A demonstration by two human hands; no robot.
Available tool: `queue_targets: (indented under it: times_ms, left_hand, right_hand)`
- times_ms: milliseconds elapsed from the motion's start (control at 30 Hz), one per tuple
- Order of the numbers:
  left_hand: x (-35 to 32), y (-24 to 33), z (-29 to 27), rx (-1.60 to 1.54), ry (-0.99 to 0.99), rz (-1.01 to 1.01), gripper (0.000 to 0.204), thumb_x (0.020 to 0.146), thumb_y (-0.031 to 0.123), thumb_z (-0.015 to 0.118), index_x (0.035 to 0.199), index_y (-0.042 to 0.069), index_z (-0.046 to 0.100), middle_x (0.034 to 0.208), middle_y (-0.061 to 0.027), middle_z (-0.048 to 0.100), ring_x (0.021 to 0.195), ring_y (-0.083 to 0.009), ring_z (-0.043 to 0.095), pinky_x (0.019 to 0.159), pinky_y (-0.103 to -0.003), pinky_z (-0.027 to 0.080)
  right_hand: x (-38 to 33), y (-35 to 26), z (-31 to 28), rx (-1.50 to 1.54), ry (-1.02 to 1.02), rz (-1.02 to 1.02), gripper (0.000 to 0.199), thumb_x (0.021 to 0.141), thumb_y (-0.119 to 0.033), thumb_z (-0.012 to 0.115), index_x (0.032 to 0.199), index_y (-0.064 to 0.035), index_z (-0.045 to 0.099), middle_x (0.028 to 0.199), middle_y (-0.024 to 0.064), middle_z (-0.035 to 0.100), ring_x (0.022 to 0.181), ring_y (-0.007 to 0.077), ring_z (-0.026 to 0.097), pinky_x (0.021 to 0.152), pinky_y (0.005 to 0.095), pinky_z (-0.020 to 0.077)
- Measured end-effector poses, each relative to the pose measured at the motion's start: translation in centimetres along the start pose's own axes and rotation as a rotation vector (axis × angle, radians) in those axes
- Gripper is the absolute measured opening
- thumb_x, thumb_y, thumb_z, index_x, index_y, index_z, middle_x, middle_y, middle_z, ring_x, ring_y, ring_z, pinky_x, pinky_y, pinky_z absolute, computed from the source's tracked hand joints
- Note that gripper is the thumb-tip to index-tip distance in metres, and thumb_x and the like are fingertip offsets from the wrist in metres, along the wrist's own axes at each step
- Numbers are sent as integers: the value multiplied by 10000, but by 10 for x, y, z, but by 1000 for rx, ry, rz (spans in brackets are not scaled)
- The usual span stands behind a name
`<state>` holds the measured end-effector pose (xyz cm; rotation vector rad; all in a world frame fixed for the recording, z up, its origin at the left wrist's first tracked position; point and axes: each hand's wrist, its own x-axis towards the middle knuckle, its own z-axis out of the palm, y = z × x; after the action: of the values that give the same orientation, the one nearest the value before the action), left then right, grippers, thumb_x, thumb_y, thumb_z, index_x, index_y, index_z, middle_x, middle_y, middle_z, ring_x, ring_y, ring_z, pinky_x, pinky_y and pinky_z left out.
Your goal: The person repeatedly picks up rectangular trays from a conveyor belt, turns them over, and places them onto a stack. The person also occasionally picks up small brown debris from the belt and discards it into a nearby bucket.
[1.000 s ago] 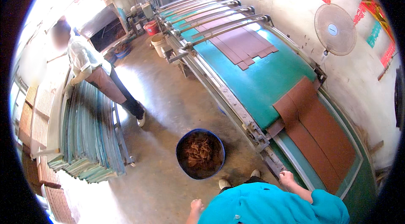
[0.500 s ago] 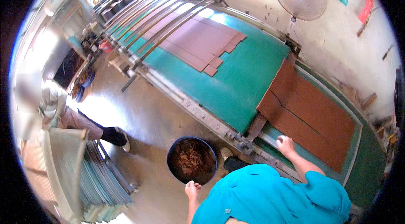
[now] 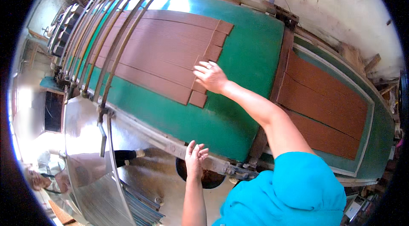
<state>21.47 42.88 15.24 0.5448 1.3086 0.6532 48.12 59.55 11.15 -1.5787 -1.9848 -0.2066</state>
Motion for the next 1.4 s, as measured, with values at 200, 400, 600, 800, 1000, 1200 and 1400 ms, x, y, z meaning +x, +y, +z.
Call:
queue_targets:
  times_ms: [200,400,600,800,1000,1200,1400]
  left_hand:
    - [72,31,34,-243,-189,-191,644,894,326,464,1389,201,72,1321,-229,317,1123,-371,440,858,-460,430]
    - [102,25,67,-264,-315,-285,656,884,359,469,1384,316,47,1340,-262,279,1150,-370,418,878,-507,408]
    - [99,20,91,-122,-359,-369,700,883,368,469,1381,343,-22,1310,-276,316,1172,-366,399,896,-523,370]
    - [98,13,105,15,-368,-441,603,910,433,366,1388,294,27,1304,-258,333,1170,-362,399,894,-530,366]
    - [81,-13,112,-280,-527,-517,580,885,570,242,1164,113,466,1223,-85,473,1120,-275,450,906,-517,362]
    - [-70,-15,28,-217,-314,28,517,900,488,355,1283,147,290,1222,-63,429,1114,-242,430,942,-407,354]
    - [-158,-57,-113,365,222,389,722,881,386,452,1400,92,44,1340,-213,279,1196,-296,359,985,-414,289]
  right_hand:
    - [11,53,21,-12,-294,-190,382,827,-403,490,1023,-80,543,1142,91,508,1134,258,439,980,493,277]
    - [-24,111,-29,9,-108,76,453,826,-385,503,1127,-46,521,1202,151,497,1153,293,438,991,519,276]
    - [50,226,-12,-250,-361,872,628,887,-543,258,1234,-51,433,1322,159,337,1255,305,271,1017,571,128]
    - [-48,96,-23,-217,-462,500,645,842,-572,296,956,-4,580,1022,193,508,1011,321,448,935,551,242]
    - [-157,-85,-52,55,-236,623,437,774,-486,485,812,-52,517,852,113,460,832,273,433,738,414,307]
    - [-172,-204,-121,244,-112,333,453,779,-472,504,929,-46,534,939,136,496,959,295,455,951,582,194]
    - [-216,-323,-90,353,-85,-35,482,727,-244,557,1155,-30,494,1251,153,409,1186,274,375,1006,545,193]
